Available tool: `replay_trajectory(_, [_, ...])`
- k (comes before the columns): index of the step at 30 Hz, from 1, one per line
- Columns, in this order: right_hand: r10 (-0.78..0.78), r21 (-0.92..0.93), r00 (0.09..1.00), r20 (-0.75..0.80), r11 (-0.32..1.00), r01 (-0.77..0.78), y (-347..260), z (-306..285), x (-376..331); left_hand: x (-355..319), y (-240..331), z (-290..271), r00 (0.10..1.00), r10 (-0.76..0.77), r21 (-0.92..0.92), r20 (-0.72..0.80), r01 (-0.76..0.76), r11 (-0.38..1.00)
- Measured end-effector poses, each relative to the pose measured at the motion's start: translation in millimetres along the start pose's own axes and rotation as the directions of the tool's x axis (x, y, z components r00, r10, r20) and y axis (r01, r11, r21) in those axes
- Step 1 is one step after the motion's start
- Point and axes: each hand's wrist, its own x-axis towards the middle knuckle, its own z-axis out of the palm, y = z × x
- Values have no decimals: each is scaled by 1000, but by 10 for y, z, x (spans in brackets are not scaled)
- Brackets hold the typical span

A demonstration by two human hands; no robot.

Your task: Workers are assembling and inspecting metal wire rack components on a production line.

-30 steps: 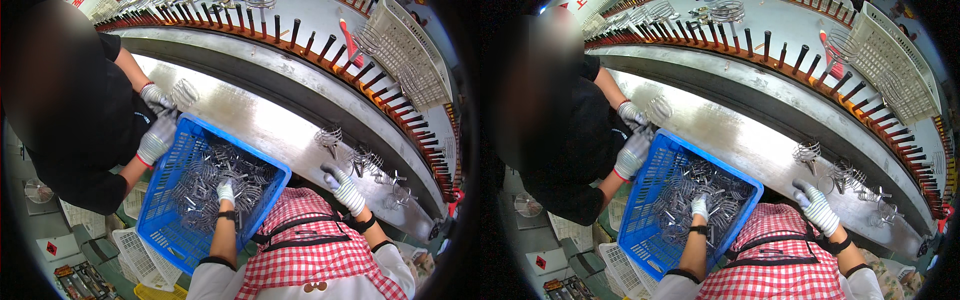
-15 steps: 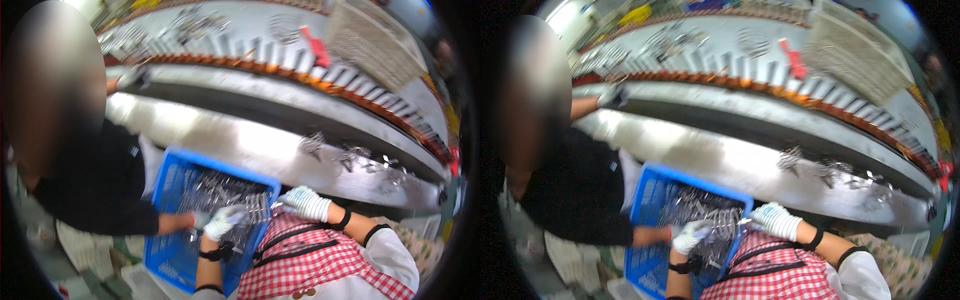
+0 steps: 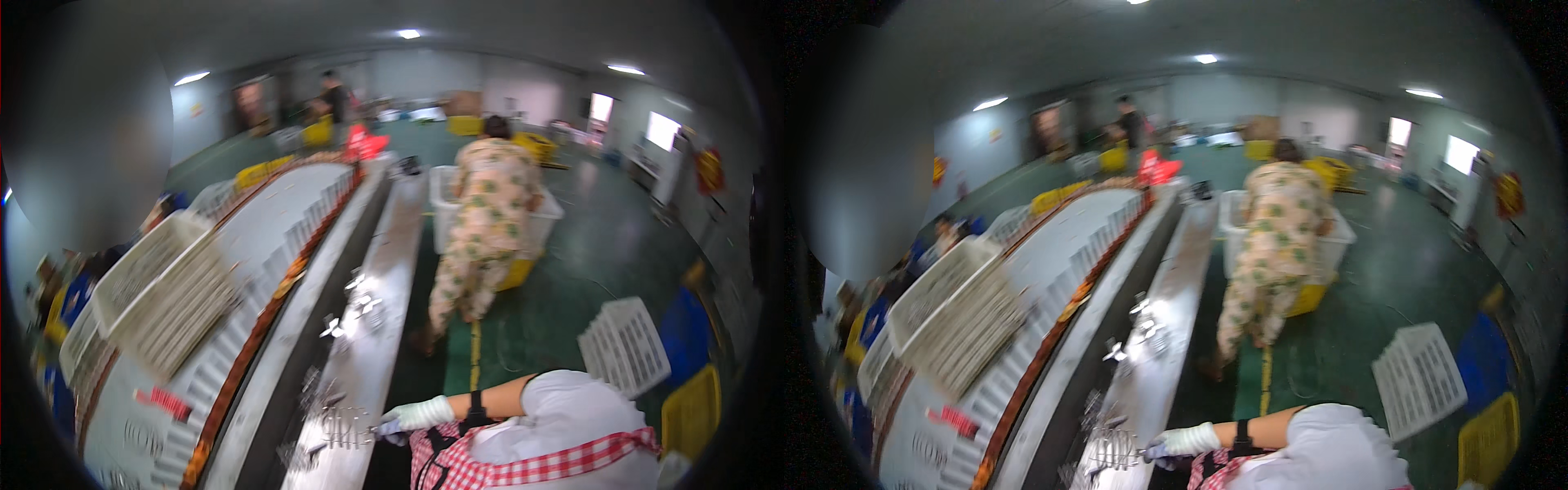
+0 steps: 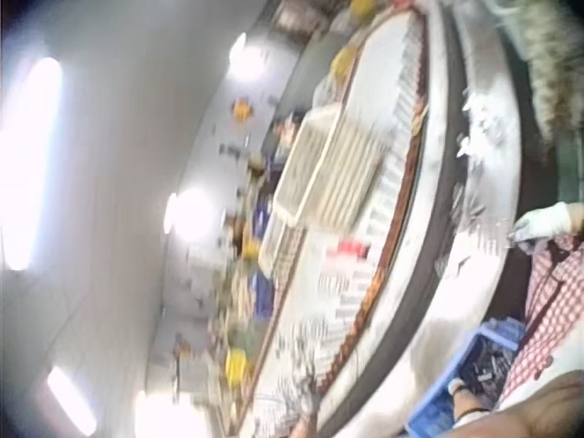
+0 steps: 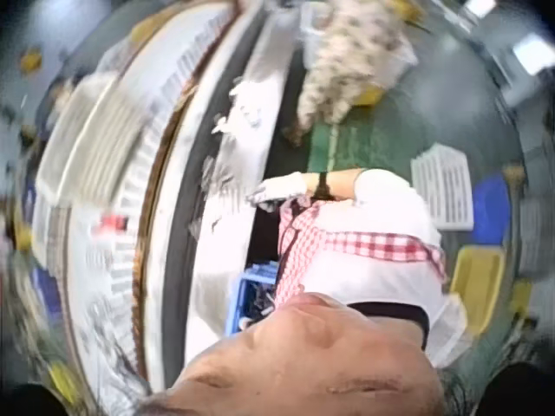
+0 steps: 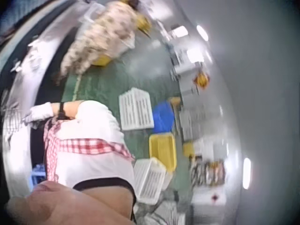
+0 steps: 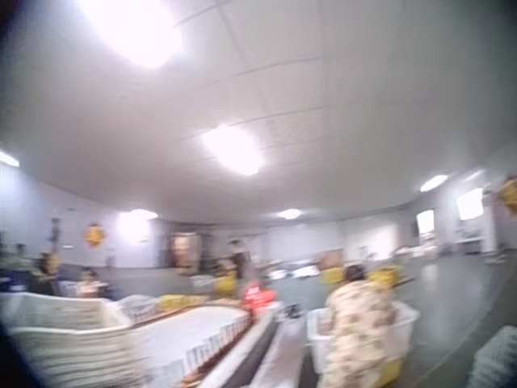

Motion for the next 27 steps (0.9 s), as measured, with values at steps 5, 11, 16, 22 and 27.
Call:
replay_trajectory(5, [-50, 437, 982, -181, 891, 125, 38, -303, -207, 868, -212, -786, 966, 139, -1, -220, -143, 990])
replay_trajectory(11, [-62, 684, 975, -213, 703, 194, -50, -456, -223, 827, -517, -1170, 928, 101, -131, -359, -158, 979])
replay_trajectory(16, [-82, 762, 982, -171, 621, 185, -272, -400, 153, 686, -696, -1501, 890, 26, -266, -454, -164, 950])
replay_trajectory(22, [-449, 471, 881, -150, 750, 463, -800, -437, 524, -10, -507, -1604, 855, -194, -518, -481, -99, 850])
replay_trajectory(27, [-434, 408, 883, -179, 784, 468, -953, -1465, 1302, -1597, -190, -1418, 750, -573, -774, -332, 130, 620])
